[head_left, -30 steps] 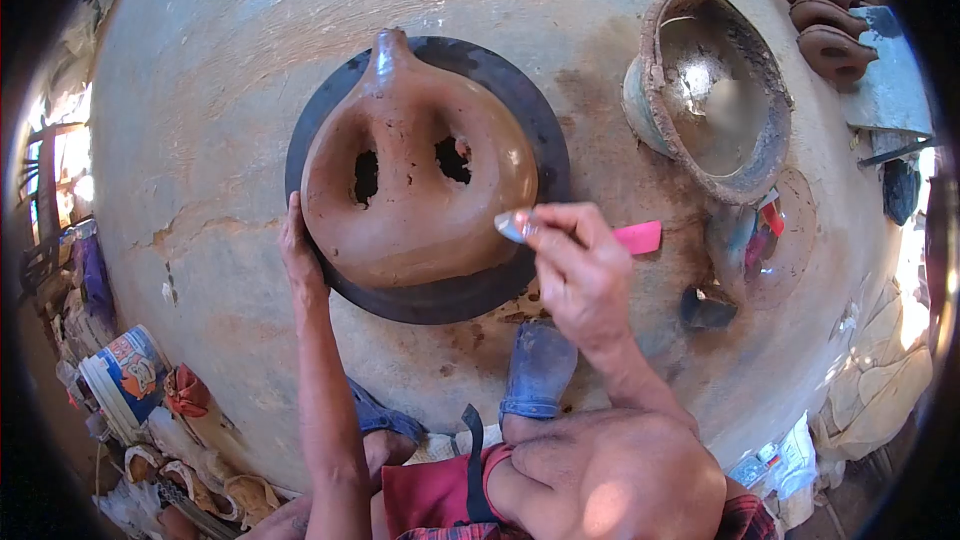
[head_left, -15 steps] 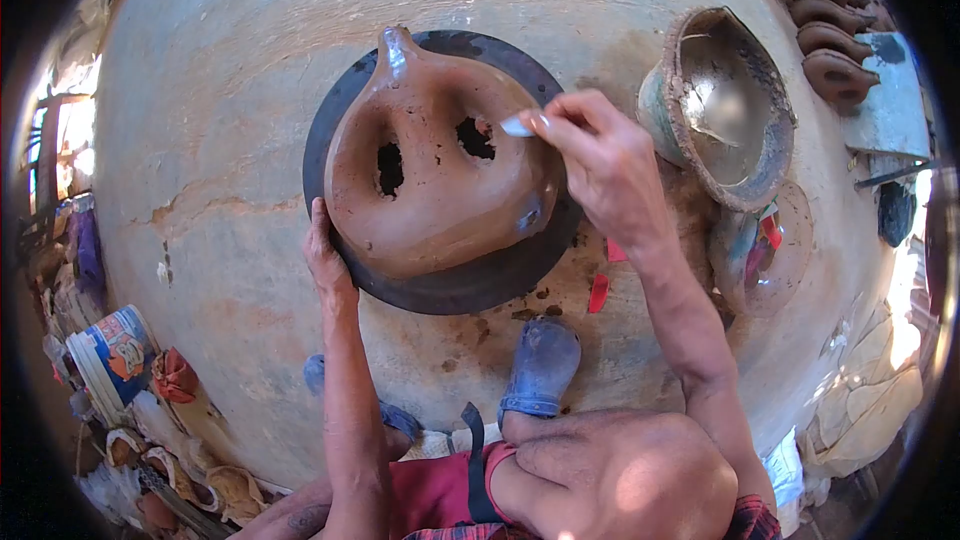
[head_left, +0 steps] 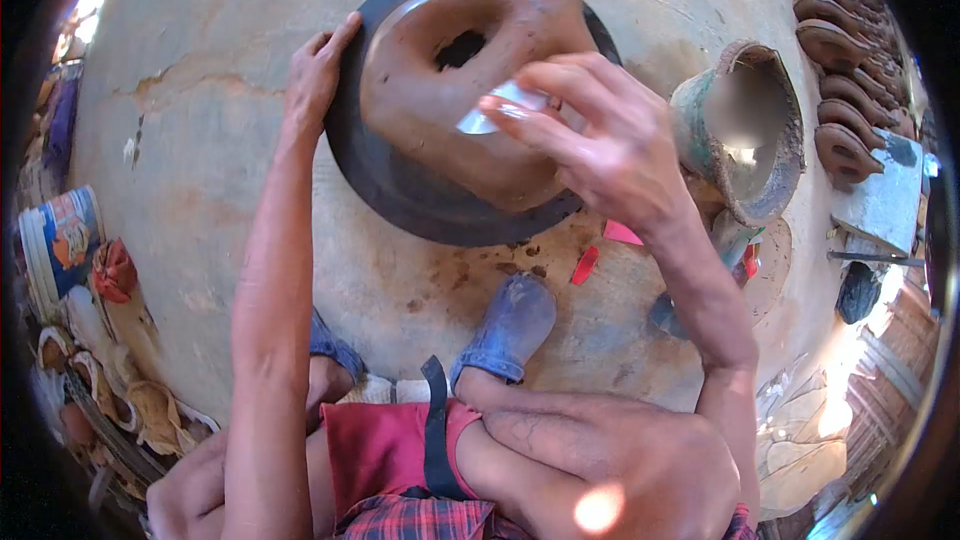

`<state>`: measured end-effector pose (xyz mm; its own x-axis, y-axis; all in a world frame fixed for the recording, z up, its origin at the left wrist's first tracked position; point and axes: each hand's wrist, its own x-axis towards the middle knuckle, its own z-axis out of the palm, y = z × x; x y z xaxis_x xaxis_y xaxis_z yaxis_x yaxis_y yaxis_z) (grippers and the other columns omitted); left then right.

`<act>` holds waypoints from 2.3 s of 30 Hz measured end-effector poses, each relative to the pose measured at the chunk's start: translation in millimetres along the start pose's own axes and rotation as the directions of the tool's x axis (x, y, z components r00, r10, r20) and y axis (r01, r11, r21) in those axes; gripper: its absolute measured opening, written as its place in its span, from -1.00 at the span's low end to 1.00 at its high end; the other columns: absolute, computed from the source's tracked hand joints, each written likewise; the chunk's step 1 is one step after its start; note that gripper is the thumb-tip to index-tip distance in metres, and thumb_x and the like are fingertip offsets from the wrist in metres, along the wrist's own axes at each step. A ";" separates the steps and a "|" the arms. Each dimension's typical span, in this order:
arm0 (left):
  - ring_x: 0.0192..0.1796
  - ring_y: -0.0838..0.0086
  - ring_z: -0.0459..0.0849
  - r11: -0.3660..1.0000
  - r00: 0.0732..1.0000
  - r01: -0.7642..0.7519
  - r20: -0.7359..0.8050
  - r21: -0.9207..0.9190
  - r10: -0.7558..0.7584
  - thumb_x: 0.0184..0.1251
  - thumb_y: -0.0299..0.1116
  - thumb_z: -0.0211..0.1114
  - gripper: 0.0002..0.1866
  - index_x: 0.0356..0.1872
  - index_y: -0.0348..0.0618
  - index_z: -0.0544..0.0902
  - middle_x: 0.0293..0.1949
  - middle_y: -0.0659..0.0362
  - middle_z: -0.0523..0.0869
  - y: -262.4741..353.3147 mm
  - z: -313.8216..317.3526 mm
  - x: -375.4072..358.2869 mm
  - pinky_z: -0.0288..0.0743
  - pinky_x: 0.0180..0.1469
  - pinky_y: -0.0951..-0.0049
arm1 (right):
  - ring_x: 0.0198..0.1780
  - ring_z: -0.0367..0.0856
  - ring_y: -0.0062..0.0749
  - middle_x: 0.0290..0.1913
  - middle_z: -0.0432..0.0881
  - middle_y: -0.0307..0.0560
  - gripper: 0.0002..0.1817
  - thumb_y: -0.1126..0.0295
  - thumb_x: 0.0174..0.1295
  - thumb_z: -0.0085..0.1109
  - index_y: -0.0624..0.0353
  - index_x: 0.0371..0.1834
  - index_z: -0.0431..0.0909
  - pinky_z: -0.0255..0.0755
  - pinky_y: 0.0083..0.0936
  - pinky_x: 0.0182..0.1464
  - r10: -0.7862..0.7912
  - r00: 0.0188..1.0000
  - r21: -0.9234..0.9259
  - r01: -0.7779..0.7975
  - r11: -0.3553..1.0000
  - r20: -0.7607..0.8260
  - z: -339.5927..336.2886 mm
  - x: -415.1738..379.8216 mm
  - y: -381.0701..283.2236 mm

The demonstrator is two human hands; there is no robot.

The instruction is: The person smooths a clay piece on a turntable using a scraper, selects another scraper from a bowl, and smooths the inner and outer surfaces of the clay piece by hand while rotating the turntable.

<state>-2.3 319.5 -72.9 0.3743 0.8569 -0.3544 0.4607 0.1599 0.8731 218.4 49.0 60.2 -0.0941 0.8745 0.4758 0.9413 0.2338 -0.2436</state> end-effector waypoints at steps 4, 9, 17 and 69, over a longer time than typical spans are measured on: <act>0.02 0.36 0.80 0.993 0.975 -0.046 -0.221 -0.110 0.020 0.51 0.20 0.47 -0.26 0.26 -0.40 0.74 0.03 -0.04 0.87 -24.0 7.1 -40.8 0.61 0.16 0.39 | 0.19 0.68 -0.30 0.09 0.71 -0.27 -0.65 0.26 0.25 0.38 -0.26 0.11 0.85 0.62 -0.30 0.18 -0.230 0.971 -0.009 0.231 0.973 0.064 22.7 20.4 -15.6; 0.03 0.32 0.80 0.982 0.954 -0.031 -0.299 -0.189 -0.027 0.56 0.20 0.43 -0.28 0.25 -0.40 0.73 0.00 -0.07 0.87 -37.2 21.7 -83.9 0.62 0.14 0.35 | 0.17 0.66 -0.27 0.10 0.68 -0.23 -0.73 0.27 0.13 0.38 -0.09 -0.08 0.81 0.60 -0.28 0.14 -0.297 0.933 0.007 0.302 0.953 0.203 12.5 11.5 -29.3; 0.02 0.29 0.81 0.993 0.972 -0.033 -0.235 -0.114 0.005 0.51 0.29 0.44 -0.18 0.34 -0.39 0.69 -0.01 -0.07 0.87 -28.9 13.8 -64.3 0.65 0.13 0.31 | 0.22 0.68 -0.16 0.15 0.68 -0.19 -0.60 0.30 0.03 0.39 0.01 0.00 0.80 0.62 -0.23 0.13 -0.331 0.869 0.091 0.320 0.943 0.367 -16.0 -23.3 -29.8; 0.26 0.25 0.68 0.906 0.933 0.025 -0.317 -0.422 -0.173 0.84 0.11 0.06 -0.34 0.40 -0.44 0.50 0.29 -0.06 0.67 -40.1 54.5 -154.2 0.56 0.35 0.21 | -0.26 0.81 -0.20 -0.05 0.73 -0.08 -0.62 0.55 0.37 0.40 -0.07 0.20 0.87 0.73 -0.27 -0.25 0.722 0.662 0.126 -0.713 0.689 -0.202 17.6 -79.8 -83.8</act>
<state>-34.6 154.3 -71.5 0.0144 0.9266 -0.3759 0.0869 0.3733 0.9236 141.3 -32.9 27.8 0.6827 0.6617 0.3099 0.6751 -0.4090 -0.6139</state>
